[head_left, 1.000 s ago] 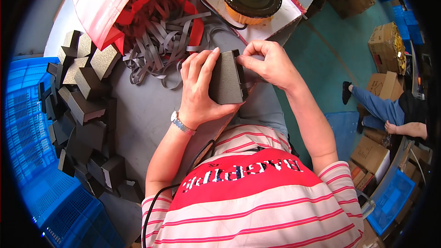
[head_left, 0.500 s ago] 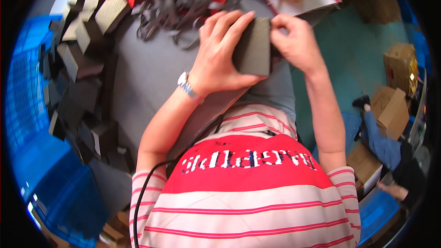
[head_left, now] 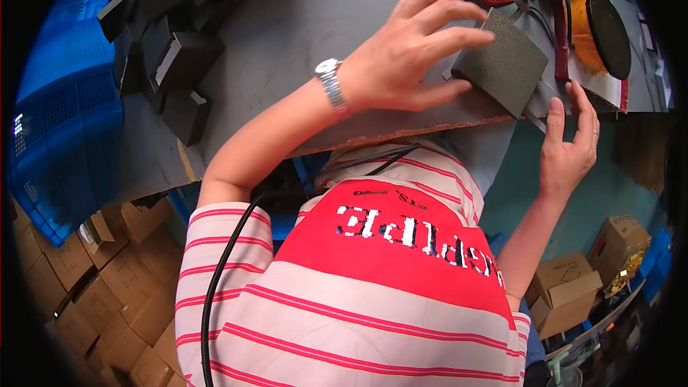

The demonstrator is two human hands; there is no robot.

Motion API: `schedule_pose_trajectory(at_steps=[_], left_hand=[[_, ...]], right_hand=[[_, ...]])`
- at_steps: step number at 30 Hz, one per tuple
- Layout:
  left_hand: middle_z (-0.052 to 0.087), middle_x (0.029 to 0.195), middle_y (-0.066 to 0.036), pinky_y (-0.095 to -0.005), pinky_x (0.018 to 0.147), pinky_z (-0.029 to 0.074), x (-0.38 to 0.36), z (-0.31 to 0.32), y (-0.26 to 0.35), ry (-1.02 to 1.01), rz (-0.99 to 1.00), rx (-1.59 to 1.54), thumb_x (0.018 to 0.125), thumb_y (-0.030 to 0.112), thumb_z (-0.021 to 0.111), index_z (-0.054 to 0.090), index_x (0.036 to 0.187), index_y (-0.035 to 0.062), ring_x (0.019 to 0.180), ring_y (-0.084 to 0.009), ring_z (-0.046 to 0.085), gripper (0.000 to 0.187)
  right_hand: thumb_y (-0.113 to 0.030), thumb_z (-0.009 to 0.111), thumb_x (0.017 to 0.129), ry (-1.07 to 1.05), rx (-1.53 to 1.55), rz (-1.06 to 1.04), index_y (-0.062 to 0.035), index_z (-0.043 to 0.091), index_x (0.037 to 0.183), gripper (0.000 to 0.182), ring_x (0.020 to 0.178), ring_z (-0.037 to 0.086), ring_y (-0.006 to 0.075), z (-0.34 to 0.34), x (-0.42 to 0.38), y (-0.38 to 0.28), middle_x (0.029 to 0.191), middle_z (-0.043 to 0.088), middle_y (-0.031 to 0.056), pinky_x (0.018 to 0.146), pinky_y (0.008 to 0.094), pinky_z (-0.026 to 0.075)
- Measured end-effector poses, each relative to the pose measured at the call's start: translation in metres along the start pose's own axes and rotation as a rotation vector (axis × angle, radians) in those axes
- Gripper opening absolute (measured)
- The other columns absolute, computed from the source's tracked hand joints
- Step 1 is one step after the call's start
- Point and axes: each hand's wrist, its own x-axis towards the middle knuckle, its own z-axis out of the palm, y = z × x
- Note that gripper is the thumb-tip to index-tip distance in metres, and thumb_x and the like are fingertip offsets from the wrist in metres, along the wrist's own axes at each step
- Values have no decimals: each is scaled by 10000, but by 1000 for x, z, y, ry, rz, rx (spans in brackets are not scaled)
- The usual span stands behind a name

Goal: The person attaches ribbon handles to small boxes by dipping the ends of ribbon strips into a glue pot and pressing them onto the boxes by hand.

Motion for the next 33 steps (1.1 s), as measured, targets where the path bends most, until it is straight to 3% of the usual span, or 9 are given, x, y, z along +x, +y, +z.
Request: schedule_pose_trajectory(at_steps=[3,8,11,12,17,21,25,28,33], left_hand=[[552,1338,-126,-383,897,529,-42,-51,23,-317,-126,-161,767,-70,667,593,1326,131,1067,-316,605,599],[359,1526,-131,-355,789,566,-76,-72,84,-639,-379,-511,714,-35,768,551,1408,249,926,-241,624,780],[554,1330,-150,-315,799,531,-102,-57,70,-504,-311,-874,854,174,742,771,959,110,896,-218,605,127],[617,1210,-147,-300,816,519,-104,-67,69,-456,-579,-1009,898,292,719,733,726,58,907,-197,607,291],[543,1307,-168,-218,638,481,-115,-88,85,111,-663,-1026,749,733,659,467,1350,81,825,-159,644,907],[605,1185,-123,-200,566,453,-162,-110,49,466,-515,-1369,912,682,497,593,1122,90,674,-130,627,636],[658,994,-89,-245,541,443,-200,-164,54,1016,-806,-1110,979,563,527,648,897,69,639,-155,596,515],[642,792,-60,-218,470,416,-221,-178,67,1077,-1172,-541,981,562,525,616,842,82,594,-129,601,508],[533,584,-7,-194,420,410,-224,-194,97,742,-1521,-623,1002,593,445,611,923,59,503,-120,574,564]], right_hand=[[-62,713,873,116,43,-150,-52,678,1123,252,1043,614,240,-10,-20,-3,1111,689,80,946,351,469],[-1,690,862,-52,246,-103,-36,678,976,119,968,632,242,-1,-43,-4,999,694,82,899,356,492],[12,700,840,-75,250,-210,-38,676,927,103,916,640,252,4,-43,-13,930,698,68,869,360,504],[12,700,840,-72,255,-221,-38,676,927,103,916,640,252,4,-42,-15,930,698,68,869,360,504],[27,696,832,-87,330,-229,-39,672,918,111,896,637,256,7,-47,-18,915,695,66,847,361,506],[37,689,827,-115,325,-268,-34,672,924,121,886,633,256,5,-50,-20,911,692,66,836,359,504],[42,674,835,-140,346,-261,-31,673,928,119,875,634,251,3,-54,-17,901,686,75,824,357,507],[48,664,838,-162,368,-262,-27,668,922,113,867,636,244,4,-57,-12,900,684,79,816,349,511],[65,670,809,-348,589,-269,-1,664,921,130,840,658,248,4,-55,-28,919,698,117,790,326,519]])
